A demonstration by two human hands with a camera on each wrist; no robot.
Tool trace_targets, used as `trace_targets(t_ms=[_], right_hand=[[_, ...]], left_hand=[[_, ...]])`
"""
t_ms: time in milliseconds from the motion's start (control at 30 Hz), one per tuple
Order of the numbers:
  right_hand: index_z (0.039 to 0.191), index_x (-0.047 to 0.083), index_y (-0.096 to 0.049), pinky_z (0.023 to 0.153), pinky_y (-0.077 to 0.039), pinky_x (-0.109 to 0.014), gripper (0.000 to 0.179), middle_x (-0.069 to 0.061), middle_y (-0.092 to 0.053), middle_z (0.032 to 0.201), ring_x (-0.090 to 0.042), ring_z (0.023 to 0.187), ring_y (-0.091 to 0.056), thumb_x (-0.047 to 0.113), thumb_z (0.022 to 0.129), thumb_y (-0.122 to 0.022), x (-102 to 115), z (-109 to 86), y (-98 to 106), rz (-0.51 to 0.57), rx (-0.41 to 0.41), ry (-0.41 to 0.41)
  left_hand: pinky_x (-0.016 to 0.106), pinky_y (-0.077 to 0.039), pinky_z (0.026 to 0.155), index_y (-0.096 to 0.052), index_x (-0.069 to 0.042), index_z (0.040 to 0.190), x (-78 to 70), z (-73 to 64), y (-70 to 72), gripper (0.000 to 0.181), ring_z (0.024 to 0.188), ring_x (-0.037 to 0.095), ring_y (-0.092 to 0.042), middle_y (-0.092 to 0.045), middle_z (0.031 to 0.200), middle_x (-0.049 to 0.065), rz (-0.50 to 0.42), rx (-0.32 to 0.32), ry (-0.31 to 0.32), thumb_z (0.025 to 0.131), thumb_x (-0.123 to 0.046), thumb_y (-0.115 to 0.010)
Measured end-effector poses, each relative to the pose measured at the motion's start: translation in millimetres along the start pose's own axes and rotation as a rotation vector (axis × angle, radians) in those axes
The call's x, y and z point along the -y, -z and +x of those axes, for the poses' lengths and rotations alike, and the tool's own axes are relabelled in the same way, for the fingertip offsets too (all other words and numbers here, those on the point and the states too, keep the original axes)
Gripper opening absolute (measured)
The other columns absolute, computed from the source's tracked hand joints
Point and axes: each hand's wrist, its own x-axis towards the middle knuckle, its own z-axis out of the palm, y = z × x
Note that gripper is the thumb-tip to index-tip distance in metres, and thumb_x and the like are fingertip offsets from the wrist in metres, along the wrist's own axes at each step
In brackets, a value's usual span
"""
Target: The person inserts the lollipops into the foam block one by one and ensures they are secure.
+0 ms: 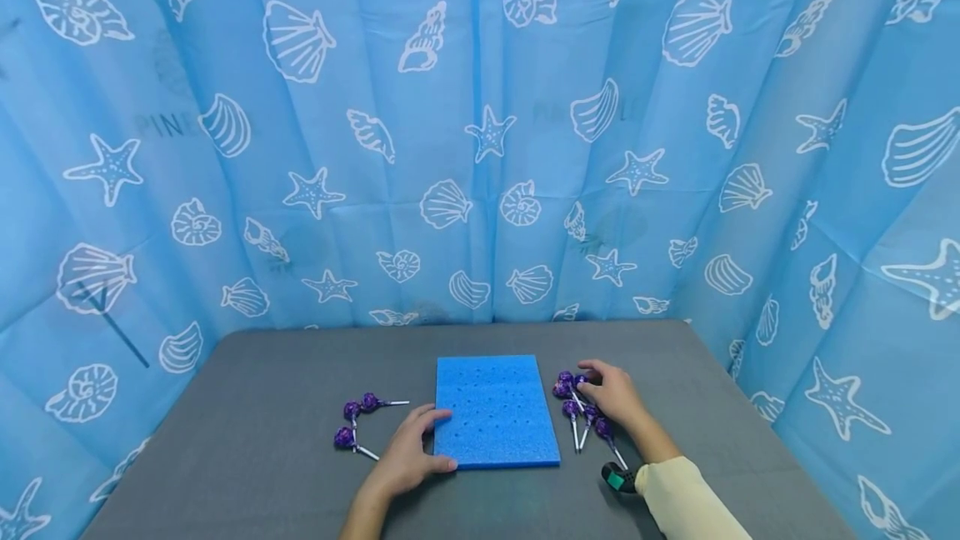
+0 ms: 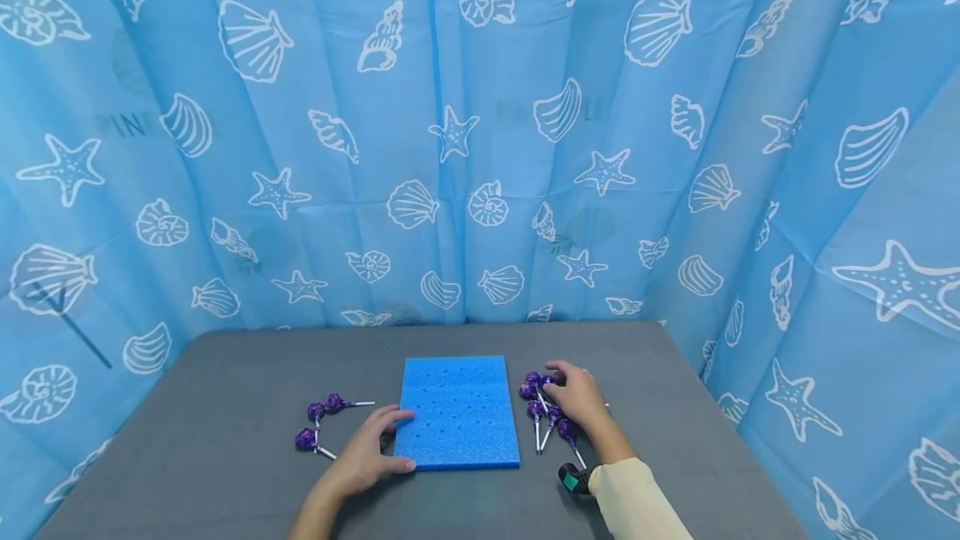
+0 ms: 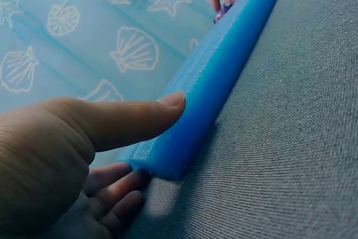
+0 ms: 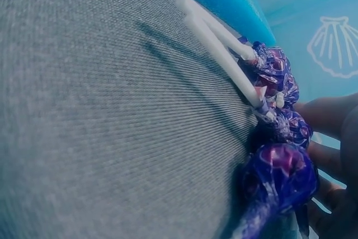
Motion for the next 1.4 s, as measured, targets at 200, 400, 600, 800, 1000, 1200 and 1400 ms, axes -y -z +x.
trace_targets(t_ms=[200, 400, 600, 800, 1000, 1200, 1400], right_hand=[[0.122, 0.0, -0.062, 0.088, -0.044, -0.058, 0.037, -0.018, -0.067, 0.107, -0.04, 0.103, -0.06, 0.007, 0.087, -0.069, -0.2, 1.8, -1.0, -0.021, -0.015, 0.005], [0.121, 0.002, -0.064, 0.09, -0.043, -0.059, 0.036, -0.017, -0.066, 0.109, -0.04, 0.106, -0.058, 0.006, 0.086, -0.07, 1.0, 3.3, -1.2, -0.055, 0.01, -0.009], [0.119, 0.003, -0.065, 0.09, -0.043, -0.059, 0.032, -0.017, -0.066, 0.11, -0.04, 0.107, -0.058, 0.004, 0.087, -0.068, 2.3, 3.7, -0.2, -0.059, 0.024, -0.018], [0.118, 0.001, -0.065, 0.089, -0.045, -0.056, 0.031, -0.017, -0.066, 0.109, -0.037, 0.104, -0.06, 0.001, 0.087, -0.066, 4.3, 7.8, 3.7, -0.019, 0.01, 0.001], [0.115, -0.002, -0.066, 0.088, -0.046, -0.053, 0.028, -0.017, -0.067, 0.108, -0.037, 0.102, -0.06, 0.001, 0.087, -0.066, 5.6, 16.7, 9.4, 0.009, -0.041, 0.055], [0.116, -0.002, -0.066, 0.086, -0.048, -0.051, 0.026, -0.017, -0.067, 0.109, -0.035, 0.102, -0.061, 0.003, 0.091, -0.064, 17.7, 24.7, 15.1, 0.112, -0.039, 0.085], [0.117, -0.001, -0.066, 0.084, -0.05, -0.047, 0.025, -0.017, -0.067, 0.11, -0.034, 0.102, -0.062, 0.005, 0.093, -0.064, 34.8, 32.7, 18.4, 0.178, -0.037, 0.095]], left_hand=[[0.063, -0.034, 0.1, -0.054, -0.013, 0.136, 1.3, -2.3, 3.2, 0.067, 0.128, 0.044, -0.042, -0.039, 0.146, 0.022, -0.046, 0.008, -0.028, 0.077, -0.029, -0.082], [0.057, -0.041, 0.097, -0.053, -0.011, 0.137, 3.5, -4.5, 6.4, 0.063, 0.126, 0.042, -0.045, -0.042, 0.144, 0.022, -0.107, 0.021, -0.032, 0.082, -0.03, -0.078], [0.053, -0.043, 0.096, -0.053, -0.01, 0.136, 7.6, -4.4, 5.6, 0.064, 0.123, 0.038, -0.048, -0.047, 0.14, 0.019, -0.121, 0.018, -0.041, 0.081, -0.03, -0.079], [0.052, -0.044, 0.095, -0.054, -0.011, 0.136, 7.9, -4.2, 6.2, 0.064, 0.121, 0.037, -0.049, -0.048, 0.137, 0.018, -0.124, 0.016, -0.026, 0.081, -0.031, -0.079], [0.053, -0.044, 0.095, -0.054, -0.009, 0.135, 5.3, -3.8, 4.7, 0.062, 0.121, 0.038, -0.049, -0.048, 0.137, 0.02, -0.121, 0.013, -0.035, 0.082, -0.03, -0.078], [0.054, -0.043, 0.095, -0.054, -0.009, 0.135, 3.5, -3.8, 2.2, 0.062, 0.121, 0.038, -0.05, -0.049, 0.137, 0.019, -0.126, 0.0, -0.028, 0.082, -0.03, -0.078], [0.053, -0.044, 0.095, -0.054, -0.007, 0.135, 5.8, -4.8, 2.8, 0.063, 0.119, 0.037, -0.051, -0.05, 0.135, 0.018, -0.124, -0.011, -0.034, 0.082, -0.029, -0.078]])
